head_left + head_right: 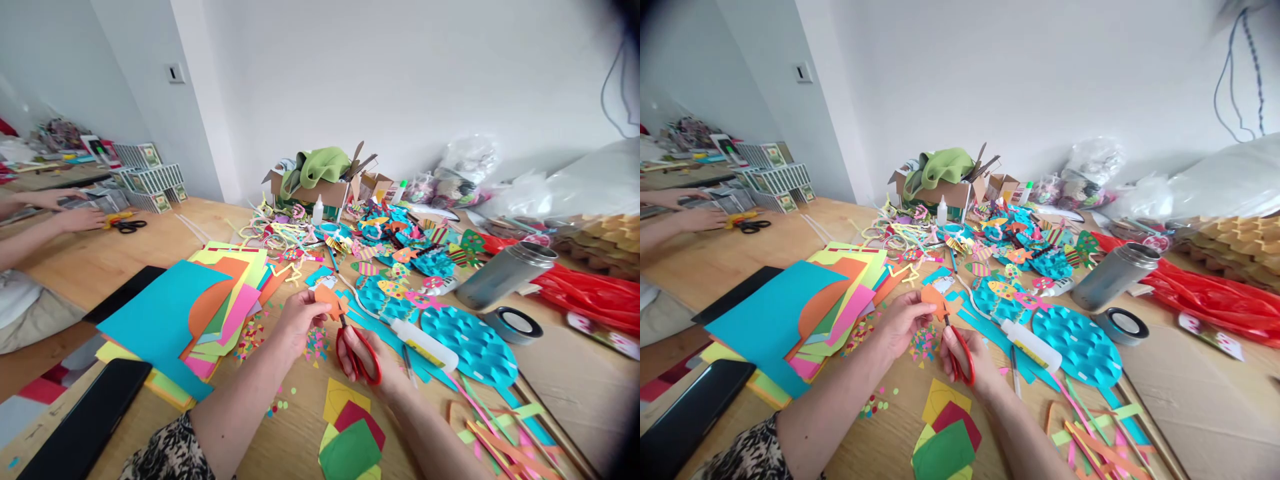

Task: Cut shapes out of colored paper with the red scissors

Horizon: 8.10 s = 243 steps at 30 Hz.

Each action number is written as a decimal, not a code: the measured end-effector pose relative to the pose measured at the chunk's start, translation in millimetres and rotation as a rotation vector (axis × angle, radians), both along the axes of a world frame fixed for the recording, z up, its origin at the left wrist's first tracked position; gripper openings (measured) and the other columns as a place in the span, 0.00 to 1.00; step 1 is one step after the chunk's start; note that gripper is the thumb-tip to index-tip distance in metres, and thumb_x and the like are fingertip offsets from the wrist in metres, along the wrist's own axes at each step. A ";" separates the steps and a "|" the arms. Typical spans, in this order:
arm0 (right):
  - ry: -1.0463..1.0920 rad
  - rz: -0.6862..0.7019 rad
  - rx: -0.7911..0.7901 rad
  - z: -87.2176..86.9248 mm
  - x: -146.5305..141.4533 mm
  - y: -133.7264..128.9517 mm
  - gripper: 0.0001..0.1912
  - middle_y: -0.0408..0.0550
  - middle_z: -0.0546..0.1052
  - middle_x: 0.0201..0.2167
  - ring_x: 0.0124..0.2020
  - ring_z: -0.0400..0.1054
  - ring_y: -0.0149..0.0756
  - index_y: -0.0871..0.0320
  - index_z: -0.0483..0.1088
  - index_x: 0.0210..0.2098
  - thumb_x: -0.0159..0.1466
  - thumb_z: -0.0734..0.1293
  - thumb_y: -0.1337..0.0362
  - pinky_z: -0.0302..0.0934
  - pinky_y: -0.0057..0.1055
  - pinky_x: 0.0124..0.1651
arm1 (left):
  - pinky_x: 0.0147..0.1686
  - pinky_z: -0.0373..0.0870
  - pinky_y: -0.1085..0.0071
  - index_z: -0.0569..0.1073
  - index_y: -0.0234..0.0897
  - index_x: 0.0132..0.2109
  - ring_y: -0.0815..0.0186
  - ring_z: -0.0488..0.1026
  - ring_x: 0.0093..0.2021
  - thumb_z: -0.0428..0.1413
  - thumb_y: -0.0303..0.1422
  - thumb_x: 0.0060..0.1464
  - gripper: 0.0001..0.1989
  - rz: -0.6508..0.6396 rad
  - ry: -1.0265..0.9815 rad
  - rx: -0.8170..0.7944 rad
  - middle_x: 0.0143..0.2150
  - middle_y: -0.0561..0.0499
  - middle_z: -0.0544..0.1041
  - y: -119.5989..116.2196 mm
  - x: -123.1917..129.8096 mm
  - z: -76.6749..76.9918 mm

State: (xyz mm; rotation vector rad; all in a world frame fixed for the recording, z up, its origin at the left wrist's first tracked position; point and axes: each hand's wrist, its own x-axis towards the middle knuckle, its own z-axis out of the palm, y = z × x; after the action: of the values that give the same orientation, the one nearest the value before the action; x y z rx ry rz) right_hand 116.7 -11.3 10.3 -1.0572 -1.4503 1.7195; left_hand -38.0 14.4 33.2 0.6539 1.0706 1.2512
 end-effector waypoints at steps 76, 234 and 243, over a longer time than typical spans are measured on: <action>-0.109 0.031 0.028 -8.5 1.8 3.4 0.32 0.41 0.67 0.13 0.13 0.56 0.25 0.57 0.63 0.22 0.59 0.62 0.33 0.46 0.25 0.18 | 0.26 0.69 0.73 0.72 0.33 0.30 0.70 0.70 0.23 0.65 0.26 0.31 0.14 -0.076 0.079 -0.009 0.25 0.51 0.76 -1.3 0.3 -4.3; -0.142 0.036 0.059 -9.8 0.5 4.5 0.32 0.41 0.67 0.15 0.14 0.57 0.26 0.57 0.63 0.22 0.57 0.63 0.33 0.49 0.25 0.19 | 0.25 0.70 0.73 0.70 0.33 0.37 0.67 0.75 0.26 0.61 0.23 0.37 0.15 -0.090 0.133 0.017 0.30 0.48 0.79 -0.8 -0.6 -2.1; -0.124 0.044 0.054 -10.8 2.1 4.2 0.31 0.41 0.68 0.15 0.15 0.58 0.26 0.57 0.63 0.22 0.58 0.64 0.34 0.50 0.25 0.19 | 0.25 0.69 0.73 0.69 0.33 0.37 0.69 0.73 0.24 0.62 0.22 0.36 0.16 -0.097 0.137 0.009 0.29 0.49 0.78 -0.8 -1.5 -2.6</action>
State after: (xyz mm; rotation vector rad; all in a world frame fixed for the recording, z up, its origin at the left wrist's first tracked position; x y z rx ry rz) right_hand 118.8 -7.1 -0.5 -1.1283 -1.5992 1.6610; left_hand -39.5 13.6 30.5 0.7986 1.1325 1.1411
